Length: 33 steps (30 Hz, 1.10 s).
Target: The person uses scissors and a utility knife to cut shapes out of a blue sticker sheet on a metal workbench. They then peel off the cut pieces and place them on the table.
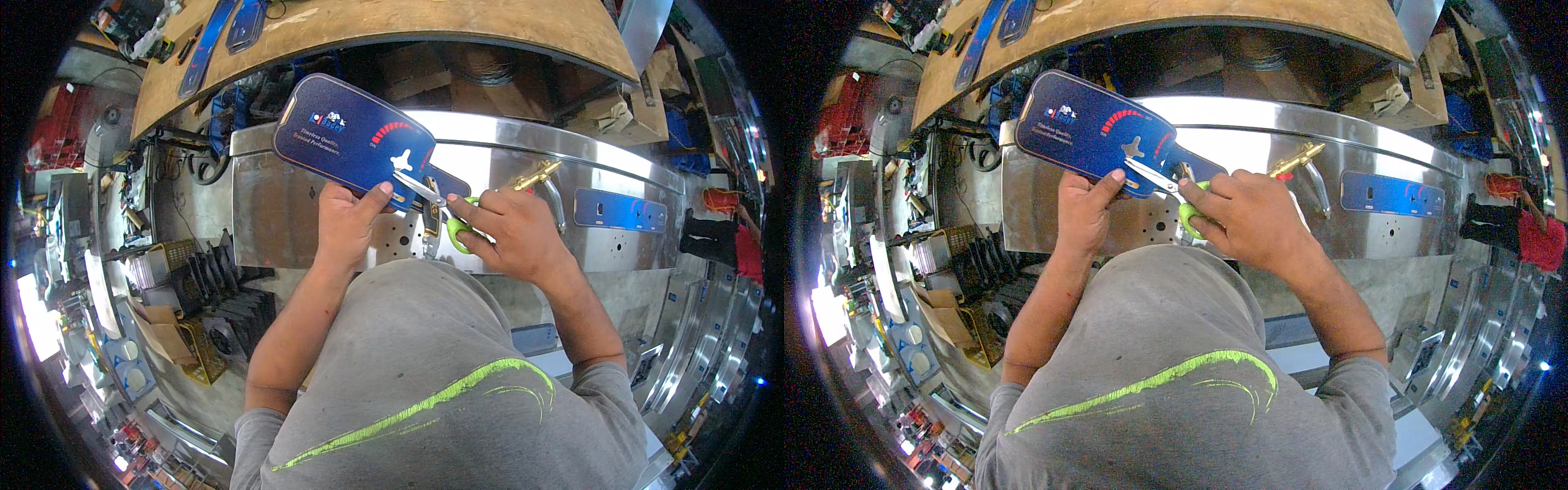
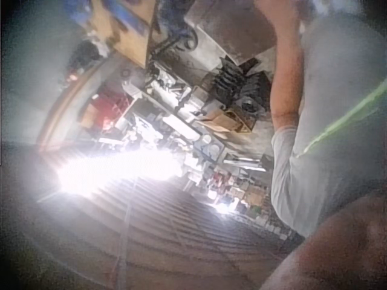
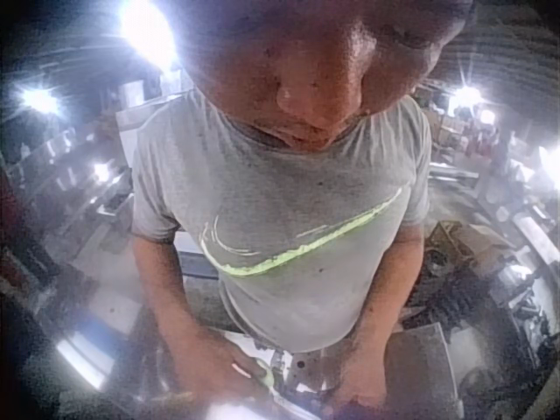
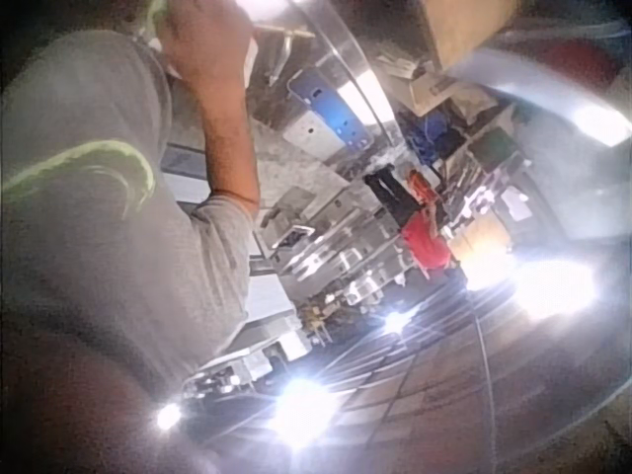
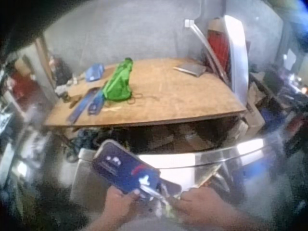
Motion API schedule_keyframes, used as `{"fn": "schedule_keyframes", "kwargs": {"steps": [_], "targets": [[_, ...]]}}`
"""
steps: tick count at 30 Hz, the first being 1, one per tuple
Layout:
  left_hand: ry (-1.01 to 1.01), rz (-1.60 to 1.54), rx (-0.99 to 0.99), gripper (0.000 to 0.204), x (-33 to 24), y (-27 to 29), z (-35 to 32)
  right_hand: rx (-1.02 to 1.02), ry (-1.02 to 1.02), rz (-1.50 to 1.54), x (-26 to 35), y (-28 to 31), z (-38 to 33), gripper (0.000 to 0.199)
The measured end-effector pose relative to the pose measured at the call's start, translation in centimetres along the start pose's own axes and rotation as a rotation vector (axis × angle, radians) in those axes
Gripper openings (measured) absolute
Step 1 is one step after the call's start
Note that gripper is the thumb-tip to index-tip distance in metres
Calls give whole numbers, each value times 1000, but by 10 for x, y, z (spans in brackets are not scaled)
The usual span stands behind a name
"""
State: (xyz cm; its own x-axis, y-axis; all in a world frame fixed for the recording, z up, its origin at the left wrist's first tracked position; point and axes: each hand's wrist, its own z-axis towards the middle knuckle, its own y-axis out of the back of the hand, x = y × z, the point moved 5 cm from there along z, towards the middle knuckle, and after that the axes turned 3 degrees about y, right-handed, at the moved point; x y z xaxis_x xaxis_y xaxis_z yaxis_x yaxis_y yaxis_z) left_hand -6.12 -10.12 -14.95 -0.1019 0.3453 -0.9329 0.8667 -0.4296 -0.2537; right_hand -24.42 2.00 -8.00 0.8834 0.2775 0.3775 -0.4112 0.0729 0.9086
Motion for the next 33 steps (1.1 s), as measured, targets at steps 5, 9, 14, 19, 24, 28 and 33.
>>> {"fn": "schedule_keyframes", "kwargs": {"steps": [5,9,14,19,24,28,33], "targets": [[26,-3,-16,30,-1,-2,1,-17,-16,-39,-2,-1,-2,45],[26,-24,-37,30,-4,-6,2,-39,-6,-25,-3,-4,-2,46],[42,-40,-44,29,-6,-7,1,-71,-2,14,-3,-10,-3,46],[23,-9,-37,31,-7,-6,3,-85,19,-31,-2,-9,-4,44],[8,75,-37,33,-5,-5,7,-100,39,-54,-5,-6,-4,44],[13,41,-37,32,-4,-8,6,-88,49,-49,-5,-7,-6,44],[19,28,-92,24,-4,-11,4,-105,53,-42,-5,-10,-7,44]]}}
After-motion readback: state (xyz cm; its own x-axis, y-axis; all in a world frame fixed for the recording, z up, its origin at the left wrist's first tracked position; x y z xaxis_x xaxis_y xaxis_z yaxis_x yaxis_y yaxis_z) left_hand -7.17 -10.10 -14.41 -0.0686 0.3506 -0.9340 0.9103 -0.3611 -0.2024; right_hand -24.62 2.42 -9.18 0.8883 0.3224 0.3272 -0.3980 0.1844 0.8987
